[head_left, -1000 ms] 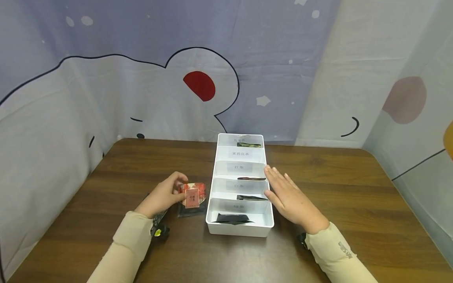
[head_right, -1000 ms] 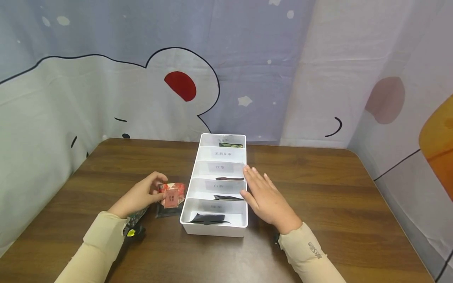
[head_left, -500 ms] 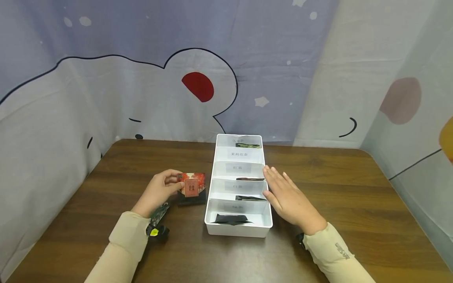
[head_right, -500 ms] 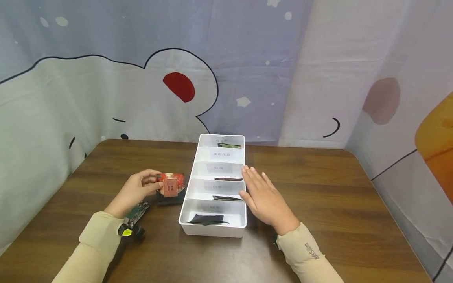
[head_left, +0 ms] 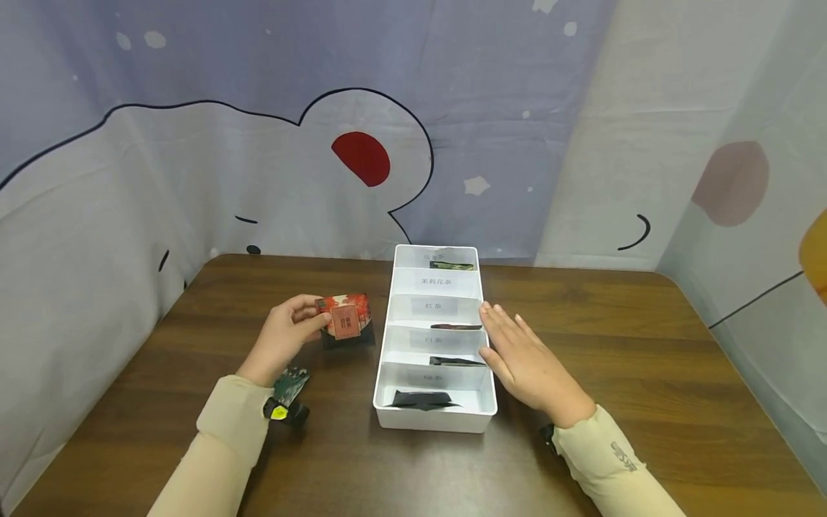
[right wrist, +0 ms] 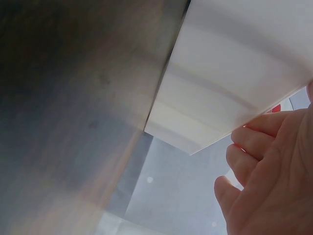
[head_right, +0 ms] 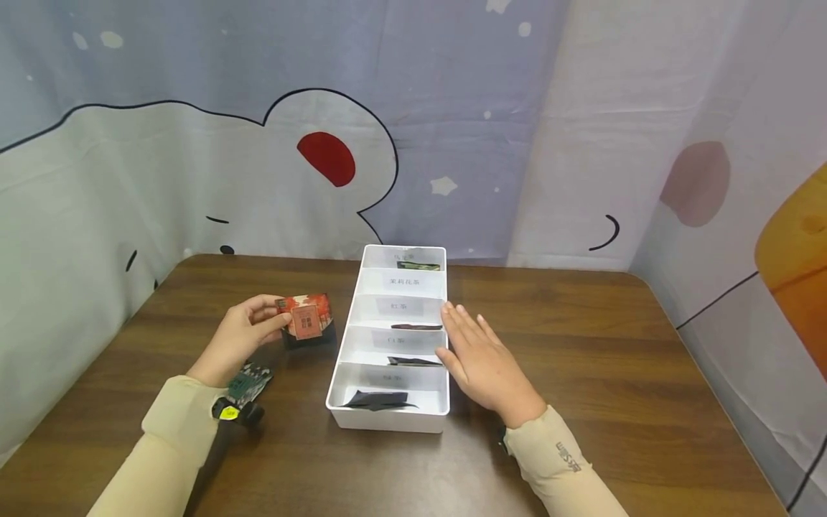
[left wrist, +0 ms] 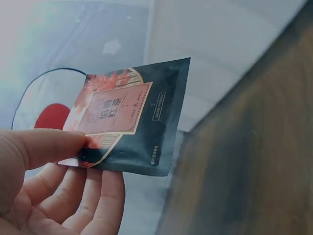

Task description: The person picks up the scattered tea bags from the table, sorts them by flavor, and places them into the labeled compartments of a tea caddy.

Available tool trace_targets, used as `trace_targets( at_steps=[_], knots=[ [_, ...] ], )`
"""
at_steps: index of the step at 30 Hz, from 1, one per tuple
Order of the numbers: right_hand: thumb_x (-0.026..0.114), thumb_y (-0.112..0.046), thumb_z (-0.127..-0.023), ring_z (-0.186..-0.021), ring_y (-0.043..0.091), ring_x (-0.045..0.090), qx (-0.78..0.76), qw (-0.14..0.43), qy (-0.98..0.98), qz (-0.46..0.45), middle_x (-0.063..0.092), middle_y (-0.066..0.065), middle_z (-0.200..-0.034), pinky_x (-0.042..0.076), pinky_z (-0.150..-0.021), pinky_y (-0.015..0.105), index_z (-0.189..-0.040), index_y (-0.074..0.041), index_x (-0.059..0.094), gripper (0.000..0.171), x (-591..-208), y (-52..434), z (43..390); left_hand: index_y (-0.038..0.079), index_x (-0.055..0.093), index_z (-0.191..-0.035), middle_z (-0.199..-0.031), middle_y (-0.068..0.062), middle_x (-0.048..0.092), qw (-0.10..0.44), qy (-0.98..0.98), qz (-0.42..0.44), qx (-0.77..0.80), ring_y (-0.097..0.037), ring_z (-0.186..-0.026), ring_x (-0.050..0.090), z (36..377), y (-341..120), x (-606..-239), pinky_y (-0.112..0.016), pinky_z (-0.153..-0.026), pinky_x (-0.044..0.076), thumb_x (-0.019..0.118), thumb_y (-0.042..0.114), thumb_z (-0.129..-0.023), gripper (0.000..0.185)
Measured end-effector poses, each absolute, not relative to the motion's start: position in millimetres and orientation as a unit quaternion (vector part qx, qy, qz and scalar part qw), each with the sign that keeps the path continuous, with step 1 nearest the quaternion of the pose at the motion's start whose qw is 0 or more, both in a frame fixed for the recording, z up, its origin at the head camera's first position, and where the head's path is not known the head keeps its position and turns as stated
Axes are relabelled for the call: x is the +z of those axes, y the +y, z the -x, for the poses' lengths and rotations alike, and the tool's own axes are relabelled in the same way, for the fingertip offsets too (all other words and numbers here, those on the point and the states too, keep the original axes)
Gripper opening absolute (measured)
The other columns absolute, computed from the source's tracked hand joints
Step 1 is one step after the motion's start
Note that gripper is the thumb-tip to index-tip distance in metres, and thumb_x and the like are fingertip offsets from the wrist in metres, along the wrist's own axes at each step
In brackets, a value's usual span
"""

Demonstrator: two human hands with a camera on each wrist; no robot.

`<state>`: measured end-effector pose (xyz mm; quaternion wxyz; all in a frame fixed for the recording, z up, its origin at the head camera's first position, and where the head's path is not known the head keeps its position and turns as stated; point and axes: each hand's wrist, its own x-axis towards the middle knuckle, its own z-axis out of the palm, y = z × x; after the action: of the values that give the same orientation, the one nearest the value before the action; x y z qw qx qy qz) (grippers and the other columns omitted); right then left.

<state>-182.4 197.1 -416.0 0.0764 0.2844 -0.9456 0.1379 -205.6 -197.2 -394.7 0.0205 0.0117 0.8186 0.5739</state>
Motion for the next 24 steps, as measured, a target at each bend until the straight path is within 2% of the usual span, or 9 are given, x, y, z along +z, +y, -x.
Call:
trace_targets(
  at_steps=[6, 9, 14, 16, 19, 24],
  knots=[
    [0.041, -0.036, -0.110, -0.154, 0.030, 0.021, 0.137, 0.078, -0.946, -0.285, 0.025, 0.011, -0.166, 0.018, -0.123, 0.054, -0.160, 0.000, 0.024, 0.063, -416, 196, 182, -0.004, 0.058, -0.128, -0.113, -0.016, 0.067, -0.002, 0.806, -0.011, 0.592, -0.009, -0.095, 0.065, 211, -190, -382, -0.039, -0.093, 0.058, 0.064, 0.016, -0.101, 0.034],
    [0.041, -0.036, -0.110, -0.154, 0.029, 0.021, 0.137, 0.077, -0.946, -0.284, 0.025, 0.011, -0.166, 0.018, -0.123, 0.054, -0.160, 0.000, 0.025, 0.063, -415, 196, 182, -0.005, 0.059, -0.127, -0.111, -0.016, 0.067, -0.017, 0.804, -0.019, 0.594, -0.007, -0.094, 0.066, 215, -183, -376, -0.034, -0.089, 0.059, 0.065, 0.014, -0.100, 0.033],
    [0.041, -0.035, -0.110, -0.154, 0.030, 0.021, 0.135, 0.081, -0.945, -0.287, 0.026, 0.011, -0.166, 0.019, -0.123, 0.055, -0.159, 0.000, 0.025, 0.063, -415, 197, 182, -0.004, 0.062, -0.124, -0.111, -0.018, 0.068, -0.049, 0.817, -0.041, 0.573, -0.017, -0.099, 0.068, 220, -173, -363, -0.019, -0.079, 0.055, 0.066, 0.013, -0.099, 0.030],
    [0.041, -0.035, -0.110, -0.154, 0.030, 0.021, 0.136, 0.080, -0.945, -0.287, 0.025, 0.011, -0.166, 0.019, -0.123, 0.055, -0.159, 0.000, 0.025, 0.063, -416, 197, 182, -0.003, 0.062, -0.124, -0.112, -0.019, 0.068, -0.059, 0.821, -0.046, 0.565, -0.023, -0.103, 0.067, 223, -168, -357, -0.016, -0.080, 0.053, 0.066, 0.013, -0.099, 0.029],
    [0.042, -0.035, -0.109, -0.153, 0.030, 0.022, 0.136, 0.081, -0.945, -0.288, 0.026, 0.012, -0.166, 0.019, -0.123, 0.054, -0.159, 0.000, 0.025, 0.063, -416, 198, 182, -0.001, 0.063, -0.124, -0.114, -0.018, 0.067, -0.065, 0.822, -0.052, 0.563, -0.027, -0.106, 0.067, 226, -159, -350, -0.018, -0.082, 0.053, 0.066, 0.012, -0.100, 0.028],
    [0.043, -0.034, -0.109, -0.153, 0.031, 0.022, 0.139, 0.080, -0.944, -0.288, 0.026, 0.012, -0.166, 0.018, -0.124, 0.053, -0.159, 0.001, 0.025, 0.064, -416, 197, 183, -0.002, 0.064, -0.123, -0.114, -0.019, 0.069, -0.070, 0.813, -0.071, 0.574, -0.028, -0.106, 0.068, 230, -141, -344, -0.022, -0.086, 0.053, 0.068, 0.009, -0.098, 0.028]
  ],
)
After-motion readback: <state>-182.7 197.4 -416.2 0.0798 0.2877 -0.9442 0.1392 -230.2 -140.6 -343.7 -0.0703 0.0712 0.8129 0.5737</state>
